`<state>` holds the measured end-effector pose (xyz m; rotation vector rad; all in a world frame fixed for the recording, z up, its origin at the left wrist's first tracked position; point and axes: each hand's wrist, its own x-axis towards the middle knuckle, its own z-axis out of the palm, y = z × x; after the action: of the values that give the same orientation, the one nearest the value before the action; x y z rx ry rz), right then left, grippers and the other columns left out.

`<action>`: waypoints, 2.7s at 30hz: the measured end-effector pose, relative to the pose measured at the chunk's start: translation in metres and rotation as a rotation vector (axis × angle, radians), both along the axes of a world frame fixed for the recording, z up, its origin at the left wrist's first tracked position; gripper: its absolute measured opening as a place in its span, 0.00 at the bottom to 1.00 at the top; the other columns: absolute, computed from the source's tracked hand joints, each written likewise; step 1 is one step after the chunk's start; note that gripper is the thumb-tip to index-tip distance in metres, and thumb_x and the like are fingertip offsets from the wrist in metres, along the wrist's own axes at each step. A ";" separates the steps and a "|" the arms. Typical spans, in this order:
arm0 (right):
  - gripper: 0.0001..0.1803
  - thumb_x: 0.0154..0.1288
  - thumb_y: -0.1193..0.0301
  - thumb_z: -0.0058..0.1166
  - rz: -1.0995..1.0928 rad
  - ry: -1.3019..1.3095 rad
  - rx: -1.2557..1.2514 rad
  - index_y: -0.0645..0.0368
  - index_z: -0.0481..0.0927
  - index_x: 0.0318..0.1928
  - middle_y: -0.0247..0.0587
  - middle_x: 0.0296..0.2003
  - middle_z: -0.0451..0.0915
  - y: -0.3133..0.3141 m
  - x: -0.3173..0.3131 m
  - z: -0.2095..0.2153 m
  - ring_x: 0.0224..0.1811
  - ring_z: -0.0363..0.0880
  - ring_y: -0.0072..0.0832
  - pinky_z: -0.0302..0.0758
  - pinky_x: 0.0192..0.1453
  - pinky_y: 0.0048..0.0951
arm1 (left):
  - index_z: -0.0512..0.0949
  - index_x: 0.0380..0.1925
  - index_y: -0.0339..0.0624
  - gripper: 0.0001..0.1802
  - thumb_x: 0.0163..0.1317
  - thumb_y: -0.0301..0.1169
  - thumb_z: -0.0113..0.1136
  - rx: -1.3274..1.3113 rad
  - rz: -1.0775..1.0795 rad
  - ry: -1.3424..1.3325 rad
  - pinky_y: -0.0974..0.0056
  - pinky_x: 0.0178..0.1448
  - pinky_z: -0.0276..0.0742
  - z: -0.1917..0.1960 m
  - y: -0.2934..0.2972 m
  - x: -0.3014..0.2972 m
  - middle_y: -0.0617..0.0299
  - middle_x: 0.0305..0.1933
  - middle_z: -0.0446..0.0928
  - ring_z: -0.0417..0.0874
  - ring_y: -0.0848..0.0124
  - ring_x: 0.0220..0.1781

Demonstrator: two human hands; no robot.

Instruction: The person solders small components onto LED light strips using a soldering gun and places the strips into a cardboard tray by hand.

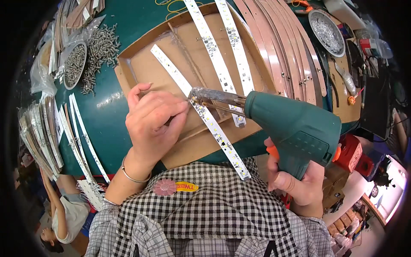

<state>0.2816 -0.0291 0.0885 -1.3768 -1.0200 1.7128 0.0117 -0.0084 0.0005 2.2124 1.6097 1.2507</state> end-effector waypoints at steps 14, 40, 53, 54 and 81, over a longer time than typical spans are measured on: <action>0.34 0.50 0.64 0.71 -0.021 -0.011 0.000 0.75 0.68 0.49 0.48 0.30 0.75 0.007 -0.007 0.003 0.20 0.75 0.26 0.77 0.20 0.25 | 0.80 0.23 0.49 0.10 0.43 0.20 0.68 -0.037 -0.017 0.022 0.56 0.56 0.65 0.001 0.000 -0.002 0.70 0.26 0.81 0.82 0.73 0.32; 0.21 0.42 0.79 0.67 0.542 -0.868 0.577 0.63 0.76 0.41 0.36 0.27 0.76 0.001 -0.013 -0.040 0.24 0.73 0.25 0.71 0.28 0.30 | 0.80 0.22 0.48 0.09 0.43 0.20 0.69 -0.024 -0.007 0.004 0.56 0.56 0.66 0.000 0.000 -0.001 0.70 0.25 0.81 0.82 0.73 0.31; 0.38 0.52 0.87 0.61 0.621 -0.535 0.516 0.61 0.61 0.64 0.32 0.29 0.69 -0.002 -0.009 -0.056 0.33 0.71 0.23 0.72 0.40 0.26 | 0.81 0.22 0.47 0.09 0.43 0.19 0.67 -0.015 0.028 -0.047 0.58 0.55 0.67 0.002 0.000 0.002 0.68 0.24 0.79 0.81 0.72 0.30; 0.38 0.52 0.87 0.61 0.618 -0.533 0.505 0.61 0.61 0.64 0.32 0.30 0.68 -0.002 -0.009 -0.057 0.33 0.71 0.23 0.72 0.40 0.26 | 0.80 0.22 0.47 0.09 0.43 0.18 0.66 -0.021 0.039 -0.061 0.58 0.55 0.67 0.002 0.000 0.002 0.68 0.23 0.79 0.81 0.73 0.30; 0.42 0.48 0.65 0.74 0.057 -0.072 -0.075 0.69 0.66 0.61 0.56 0.54 0.75 -0.011 0.017 -0.009 0.33 0.76 0.29 0.76 0.34 0.28 | 0.81 0.24 0.48 0.11 0.43 0.19 0.68 0.004 0.000 0.001 0.58 0.55 0.66 0.000 0.000 -0.001 0.68 0.24 0.80 0.82 0.73 0.32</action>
<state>0.2983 -0.0403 0.0796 -1.4799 -1.0531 1.7705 0.0110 -0.0082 0.0005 2.2159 1.6086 1.2538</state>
